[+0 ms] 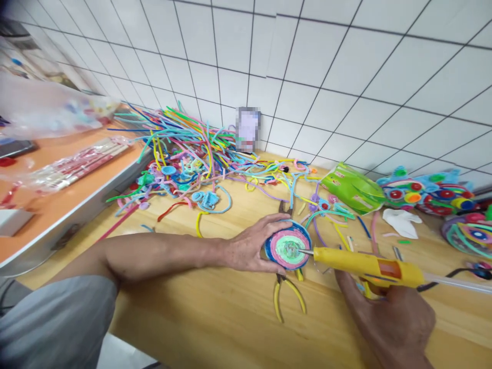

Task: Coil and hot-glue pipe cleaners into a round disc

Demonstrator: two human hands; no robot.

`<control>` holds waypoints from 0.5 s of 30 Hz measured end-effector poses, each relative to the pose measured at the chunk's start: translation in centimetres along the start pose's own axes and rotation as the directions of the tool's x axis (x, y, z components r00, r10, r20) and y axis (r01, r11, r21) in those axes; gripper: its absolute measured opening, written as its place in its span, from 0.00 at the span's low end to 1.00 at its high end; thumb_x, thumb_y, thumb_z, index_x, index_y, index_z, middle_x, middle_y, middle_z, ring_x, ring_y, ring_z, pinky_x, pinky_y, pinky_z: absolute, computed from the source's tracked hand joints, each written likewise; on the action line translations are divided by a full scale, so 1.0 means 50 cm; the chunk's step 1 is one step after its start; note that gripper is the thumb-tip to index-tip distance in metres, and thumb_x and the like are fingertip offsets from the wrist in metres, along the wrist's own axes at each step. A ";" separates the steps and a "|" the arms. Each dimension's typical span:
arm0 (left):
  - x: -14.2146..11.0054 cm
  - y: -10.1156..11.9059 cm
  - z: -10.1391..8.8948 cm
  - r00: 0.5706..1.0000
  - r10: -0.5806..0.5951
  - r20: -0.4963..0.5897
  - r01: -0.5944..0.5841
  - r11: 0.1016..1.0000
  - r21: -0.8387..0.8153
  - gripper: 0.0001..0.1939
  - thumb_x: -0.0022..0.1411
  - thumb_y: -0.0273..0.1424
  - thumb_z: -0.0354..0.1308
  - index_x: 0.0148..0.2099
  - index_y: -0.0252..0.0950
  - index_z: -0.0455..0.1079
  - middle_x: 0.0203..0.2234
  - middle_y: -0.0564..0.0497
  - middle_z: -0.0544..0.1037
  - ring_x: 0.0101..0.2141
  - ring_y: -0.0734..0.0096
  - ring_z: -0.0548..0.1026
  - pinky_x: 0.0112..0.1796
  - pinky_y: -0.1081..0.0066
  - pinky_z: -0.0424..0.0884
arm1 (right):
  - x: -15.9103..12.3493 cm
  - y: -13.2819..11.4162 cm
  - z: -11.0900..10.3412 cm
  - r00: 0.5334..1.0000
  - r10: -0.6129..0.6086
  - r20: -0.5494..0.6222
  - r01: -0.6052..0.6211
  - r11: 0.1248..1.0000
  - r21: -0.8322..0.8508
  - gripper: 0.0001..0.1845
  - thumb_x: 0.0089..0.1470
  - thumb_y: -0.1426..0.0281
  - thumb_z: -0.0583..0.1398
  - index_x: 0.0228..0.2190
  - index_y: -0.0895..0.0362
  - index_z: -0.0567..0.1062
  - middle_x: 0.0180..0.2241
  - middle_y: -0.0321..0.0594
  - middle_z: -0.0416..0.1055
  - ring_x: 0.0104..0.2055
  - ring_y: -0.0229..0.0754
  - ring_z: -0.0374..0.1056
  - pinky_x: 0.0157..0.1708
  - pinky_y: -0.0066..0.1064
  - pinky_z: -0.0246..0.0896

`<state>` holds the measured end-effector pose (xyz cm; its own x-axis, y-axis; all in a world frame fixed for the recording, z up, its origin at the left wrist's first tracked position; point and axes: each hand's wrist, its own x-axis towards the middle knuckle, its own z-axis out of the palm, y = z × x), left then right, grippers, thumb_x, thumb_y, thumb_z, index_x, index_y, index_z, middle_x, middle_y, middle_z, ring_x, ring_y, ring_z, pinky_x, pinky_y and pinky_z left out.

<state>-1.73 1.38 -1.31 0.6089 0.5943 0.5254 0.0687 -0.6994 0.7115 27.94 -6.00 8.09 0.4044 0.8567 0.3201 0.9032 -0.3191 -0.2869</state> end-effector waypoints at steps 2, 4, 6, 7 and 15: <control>0.002 0.001 0.001 1.000 -0.003 -0.007 0.003 1.000 -0.013 0.64 0.54 0.53 0.81 0.80 0.39 0.51 0.75 0.27 0.63 0.77 0.37 0.60 0.73 0.39 0.65 | 0.005 -0.006 -0.013 0.999 -0.025 -0.033 0.024 1.000 -0.020 0.25 0.36 0.46 0.70 0.12 0.43 0.63 0.14 0.43 0.63 0.15 0.53 0.58 0.21 0.41 0.51; 0.004 0.001 0.002 1.000 -0.004 -0.014 0.004 1.000 -0.014 0.65 0.54 0.53 0.81 0.81 0.38 0.50 0.75 0.27 0.63 0.77 0.36 0.60 0.73 0.39 0.65 | 0.006 -0.008 -0.020 0.994 -0.091 -0.053 0.088 0.995 -0.048 0.26 0.41 0.46 0.69 0.11 0.44 0.63 0.15 0.44 0.64 0.17 0.53 0.60 0.22 0.41 0.52; 0.005 0.001 0.003 1.000 -0.009 -0.013 0.009 1.000 -0.016 0.65 0.54 0.54 0.80 0.80 0.37 0.50 0.74 0.26 0.63 0.77 0.36 0.61 0.73 0.39 0.64 | 0.005 -0.009 -0.019 0.986 -0.152 -0.070 0.148 0.987 -0.064 0.26 0.45 0.47 0.67 0.13 0.44 0.64 0.18 0.44 0.67 0.20 0.54 0.64 0.24 0.41 0.54; 0.005 0.002 0.003 1.000 -0.011 -0.011 0.011 1.000 -0.016 0.64 0.54 0.54 0.80 0.80 0.37 0.51 0.74 0.26 0.63 0.77 0.36 0.61 0.73 0.39 0.64 | 0.003 -0.009 -0.014 0.982 -0.172 -0.081 0.167 0.984 -0.064 0.25 0.48 0.47 0.67 0.14 0.45 0.65 0.19 0.44 0.69 0.22 0.55 0.67 0.25 0.41 0.55; -0.001 -0.003 0.008 0.996 0.078 -0.051 -0.077 0.997 0.020 0.62 0.59 0.56 0.76 0.80 0.35 0.48 0.74 0.26 0.64 0.77 0.40 0.61 0.73 0.41 0.65 | -0.021 0.022 0.066 0.971 -0.191 -0.144 0.179 0.980 -0.089 0.24 0.51 0.45 0.68 0.21 0.46 0.66 0.17 0.41 0.68 0.22 0.57 0.69 0.25 0.41 0.58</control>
<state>-1.46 1.31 -1.61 0.5717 0.5571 0.6023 0.0376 -0.7511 0.6591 28.02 -5.91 4.44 0.2409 0.8347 0.4953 0.9703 -0.1949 -0.1434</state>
